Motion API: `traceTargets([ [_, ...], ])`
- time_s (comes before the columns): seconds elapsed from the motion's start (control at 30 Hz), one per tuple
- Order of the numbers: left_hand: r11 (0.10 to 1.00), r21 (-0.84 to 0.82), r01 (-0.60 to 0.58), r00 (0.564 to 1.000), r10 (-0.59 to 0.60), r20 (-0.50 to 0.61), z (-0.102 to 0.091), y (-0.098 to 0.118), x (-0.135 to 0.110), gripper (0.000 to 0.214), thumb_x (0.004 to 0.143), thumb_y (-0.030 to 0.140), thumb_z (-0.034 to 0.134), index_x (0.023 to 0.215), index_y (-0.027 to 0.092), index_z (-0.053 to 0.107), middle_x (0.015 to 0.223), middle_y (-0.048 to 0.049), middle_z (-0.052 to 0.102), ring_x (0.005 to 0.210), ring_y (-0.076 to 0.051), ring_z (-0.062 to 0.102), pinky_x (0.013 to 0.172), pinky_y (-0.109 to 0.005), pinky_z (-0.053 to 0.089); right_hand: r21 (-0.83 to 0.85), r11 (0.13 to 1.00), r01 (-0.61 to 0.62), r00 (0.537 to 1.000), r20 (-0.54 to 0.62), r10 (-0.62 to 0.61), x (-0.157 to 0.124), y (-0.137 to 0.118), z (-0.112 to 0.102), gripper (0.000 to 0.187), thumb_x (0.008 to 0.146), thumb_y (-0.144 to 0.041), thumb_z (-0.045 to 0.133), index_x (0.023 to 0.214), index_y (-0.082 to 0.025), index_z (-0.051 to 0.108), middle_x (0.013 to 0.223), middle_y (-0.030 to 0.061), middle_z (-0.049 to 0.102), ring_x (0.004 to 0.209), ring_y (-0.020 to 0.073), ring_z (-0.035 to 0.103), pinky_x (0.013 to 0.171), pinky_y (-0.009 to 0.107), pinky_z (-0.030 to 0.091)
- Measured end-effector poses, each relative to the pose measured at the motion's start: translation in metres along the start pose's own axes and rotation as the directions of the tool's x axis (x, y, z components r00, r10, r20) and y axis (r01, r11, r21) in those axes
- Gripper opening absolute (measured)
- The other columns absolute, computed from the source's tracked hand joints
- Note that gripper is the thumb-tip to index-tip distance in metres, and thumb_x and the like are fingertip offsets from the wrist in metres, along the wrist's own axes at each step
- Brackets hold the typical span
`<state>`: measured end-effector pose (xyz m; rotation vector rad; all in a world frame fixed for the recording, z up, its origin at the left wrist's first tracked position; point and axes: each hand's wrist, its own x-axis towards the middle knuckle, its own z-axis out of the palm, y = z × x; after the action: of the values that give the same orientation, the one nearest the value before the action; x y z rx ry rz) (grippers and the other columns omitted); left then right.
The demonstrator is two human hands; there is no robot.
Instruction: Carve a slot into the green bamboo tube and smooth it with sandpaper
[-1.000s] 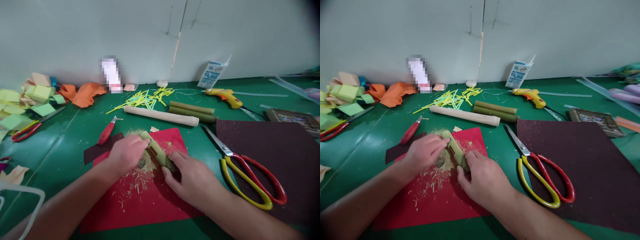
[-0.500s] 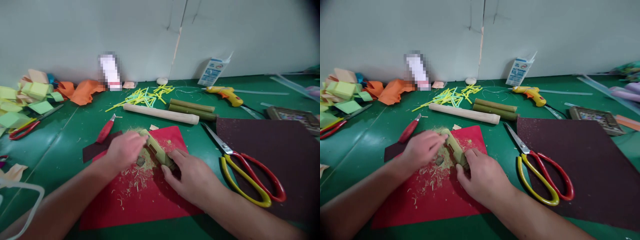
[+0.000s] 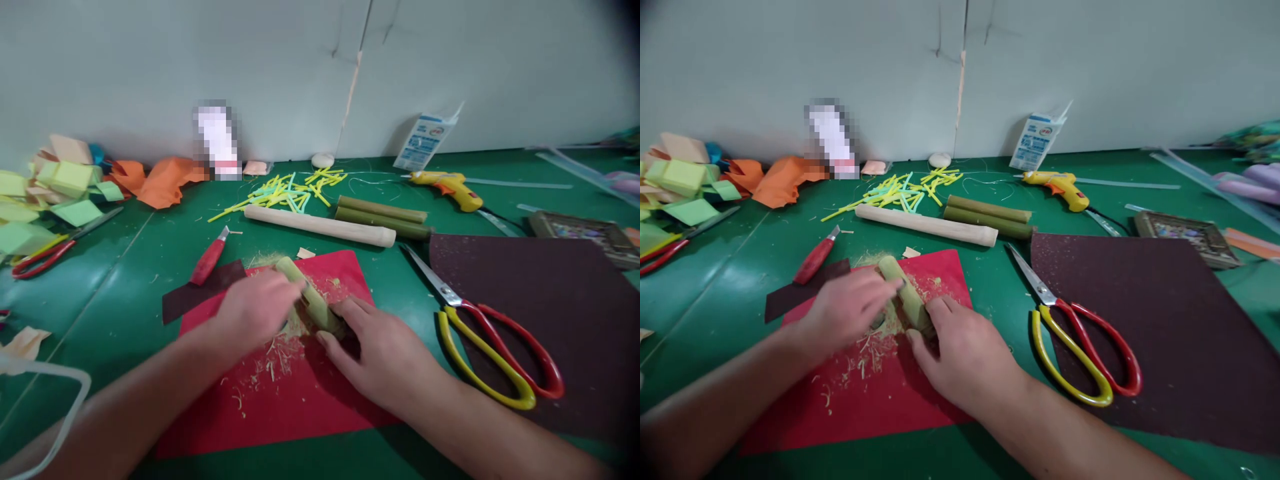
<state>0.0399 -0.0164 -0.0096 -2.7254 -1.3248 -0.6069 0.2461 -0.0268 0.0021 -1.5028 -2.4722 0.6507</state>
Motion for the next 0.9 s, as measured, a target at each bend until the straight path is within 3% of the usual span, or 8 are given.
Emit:
traceTargets([
  [0.07,0.997,0.014,0.075,0.997,-0.075,-0.021,0.0,-0.001,0.0,0.032,0.096,0.024,0.034,0.101,0.014,0.064,0.072,-0.0045,0.061,0.072,-0.016,0.057,0.063,-0.026,0.045,-0.016,1.0,-0.013,1.0,0.005,0.013,0.001,-0.001,0.0,0.02,0.085,-0.036,0.045,0.093,-0.02,0.055,0.083,0.0036,0.062,0.07,0.0197,0.059,0.057,0.03,0.037],
  [0.2,1.0,0.002,0.017,0.999,-0.017,0.04,0.0,-0.004,0.001,0.031,0.096,0.023,0.035,0.105,0.015,0.063,0.071,-0.0035,0.06,0.068,-0.015,0.057,0.06,-0.025,0.045,-0.029,0.999,-0.031,0.999,0.007,0.031,0.0,-0.002,0.0,0.019,0.084,-0.038,0.048,0.092,-0.022,0.055,0.085,0.0028,0.062,0.072,0.0202,0.06,0.057,0.03,0.037],
  [0.37,0.995,-0.001,0.095,0.994,-0.095,-0.057,-0.002,-0.008,0.002,0.03,0.096,0.023,0.036,0.103,0.014,0.064,0.078,-0.0053,0.063,0.078,-0.016,0.059,0.069,-0.027,0.048,-0.07,0.995,-0.069,0.997,-0.033,0.067,-0.004,0.0,0.002,0.021,0.077,-0.041,0.057,0.087,-0.022,0.054,0.084,0.0024,0.062,0.07,0.0211,0.06,0.056,0.03,0.036],
  [0.6,0.993,-0.015,-0.12,0.993,0.12,0.018,0.003,0.025,-0.004,0.032,0.096,0.018,0.032,0.096,0.015,0.064,0.064,-0.0013,0.055,0.059,-0.013,0.05,0.051,-0.024,0.037,0.048,0.998,-0.047,0.999,-0.018,0.048,-0.005,0.004,0.005,0.011,0.08,-0.031,0.054,0.085,-0.022,0.051,0.083,0.0023,0.062,0.07,0.019,0.059,0.057,0.029,0.035],
  [0.77,0.998,0.0,-0.061,0.998,0.061,-0.011,0.003,0.014,-0.001,0.034,0.096,0.021,0.03,0.104,0.012,0.062,0.068,-0.0037,0.058,0.065,-0.015,0.053,0.055,-0.026,0.04,0.024,0.998,-0.064,0.998,-0.022,0.065,-0.002,0.003,0.005,0.014,0.079,-0.034,0.054,0.083,-0.022,0.051,0.078,0.0021,0.061,0.065,0.0187,0.057,0.053,0.028,0.031],
  [0.9,0.995,-0.028,-0.099,0.994,0.1,0.037,0.003,0.015,-0.002,0.032,0.096,0.02,0.031,0.106,0.015,0.061,0.067,-0.0021,0.057,0.063,-0.014,0.052,0.054,-0.025,0.039,0.042,0.998,-0.051,0.998,-0.019,0.052,-0.002,0.004,0.004,0.012,0.081,-0.034,0.051,0.083,-0.021,0.05,0.079,0.0028,0.061,0.066,0.0185,0.057,0.054,0.028,0.031],
])
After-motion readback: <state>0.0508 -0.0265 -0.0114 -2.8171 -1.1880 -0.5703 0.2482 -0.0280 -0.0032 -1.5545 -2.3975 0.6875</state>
